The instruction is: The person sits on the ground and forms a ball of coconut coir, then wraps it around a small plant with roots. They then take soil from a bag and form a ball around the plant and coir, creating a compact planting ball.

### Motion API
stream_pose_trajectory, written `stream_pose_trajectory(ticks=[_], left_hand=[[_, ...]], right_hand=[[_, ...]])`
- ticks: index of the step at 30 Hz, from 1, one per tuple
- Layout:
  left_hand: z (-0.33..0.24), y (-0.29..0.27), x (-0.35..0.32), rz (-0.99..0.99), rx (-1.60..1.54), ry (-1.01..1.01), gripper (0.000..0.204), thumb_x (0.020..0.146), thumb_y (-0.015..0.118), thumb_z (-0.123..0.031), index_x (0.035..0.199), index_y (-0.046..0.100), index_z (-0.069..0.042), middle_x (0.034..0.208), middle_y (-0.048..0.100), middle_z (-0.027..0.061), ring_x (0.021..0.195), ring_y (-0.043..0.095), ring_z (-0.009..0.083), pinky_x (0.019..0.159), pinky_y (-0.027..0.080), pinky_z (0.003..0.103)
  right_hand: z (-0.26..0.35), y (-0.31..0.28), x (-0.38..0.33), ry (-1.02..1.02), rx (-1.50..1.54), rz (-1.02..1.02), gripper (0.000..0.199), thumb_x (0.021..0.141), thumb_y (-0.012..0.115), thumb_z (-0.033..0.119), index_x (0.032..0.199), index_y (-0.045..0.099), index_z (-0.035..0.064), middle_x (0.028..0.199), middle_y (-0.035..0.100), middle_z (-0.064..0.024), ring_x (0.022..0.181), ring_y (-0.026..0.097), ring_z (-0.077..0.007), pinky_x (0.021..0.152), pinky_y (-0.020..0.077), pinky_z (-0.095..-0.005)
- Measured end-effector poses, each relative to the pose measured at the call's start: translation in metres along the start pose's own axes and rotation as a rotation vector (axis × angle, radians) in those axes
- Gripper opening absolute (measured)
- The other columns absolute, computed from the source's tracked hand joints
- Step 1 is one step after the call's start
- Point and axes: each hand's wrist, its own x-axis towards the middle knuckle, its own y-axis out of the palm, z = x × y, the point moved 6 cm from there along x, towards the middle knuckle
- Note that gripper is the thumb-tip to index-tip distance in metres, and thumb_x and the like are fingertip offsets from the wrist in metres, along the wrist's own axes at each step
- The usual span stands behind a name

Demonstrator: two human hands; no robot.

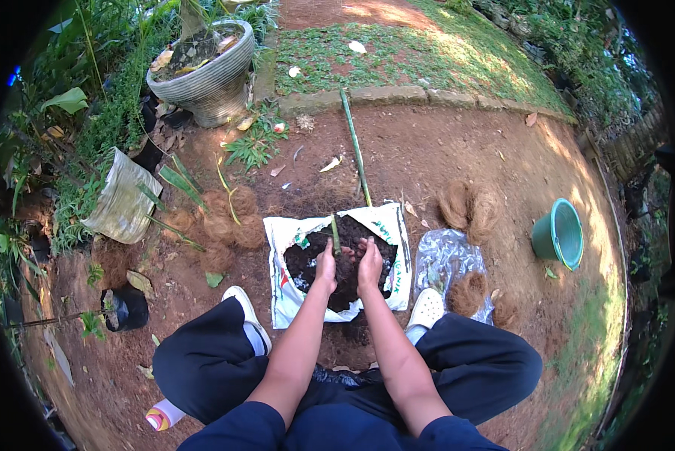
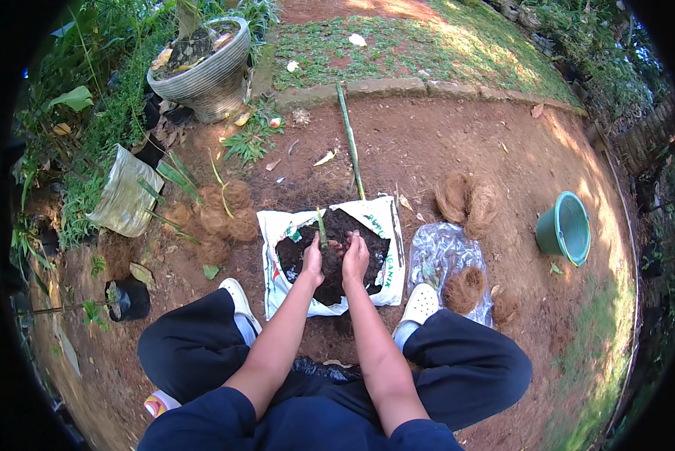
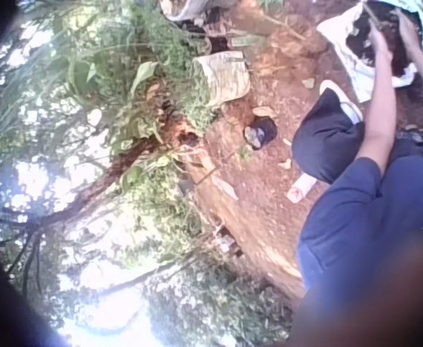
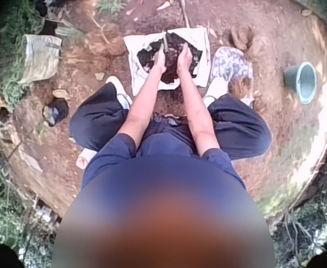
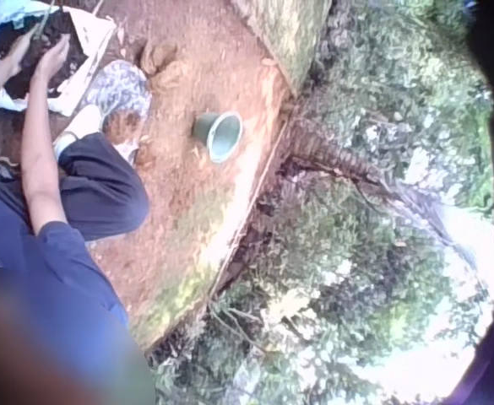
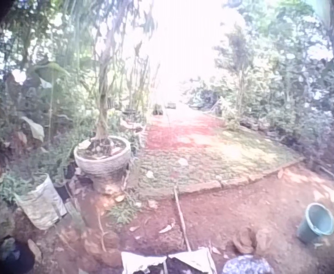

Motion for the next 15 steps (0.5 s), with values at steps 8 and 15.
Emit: stream_pose_trajectory(ticks=[8,15], left_hand=[[0.022,0.026,-0.016,0.051,-0.015,-0.007,0.046,0.1,0.045,-0.047,0.091,0.066,-0.007,0.091,0.066,0.006,0.082,0.061,0.0162,0.074,0.05,0.032],[0.011,0.017,-0.013,-0.004,0.109,0.061,0.036,0.099,0.045,-0.033,0.08,0.063,-0.008,0.075,0.061,0.0024,0.068,0.057,0.0133,0.065,0.048,0.029]], right_hand=[[-0.005,-0.001,-0.005,-0.108,-0.283,-0.252,0.051,0.102,0.031,0.041,0.11,0.06,-0.0002,0.097,0.064,-0.0186,0.093,0.063,-0.0332,0.084,0.0455,-0.0443],[-0.004,0.005,-0.01,-0.312,-0.348,-0.329,0.027,0.099,0.039,0.021,0.104,0.058,0.0019,0.1,0.063,-0.0206,0.096,0.06,-0.0374,0.084,0.0453,-0.0446]])
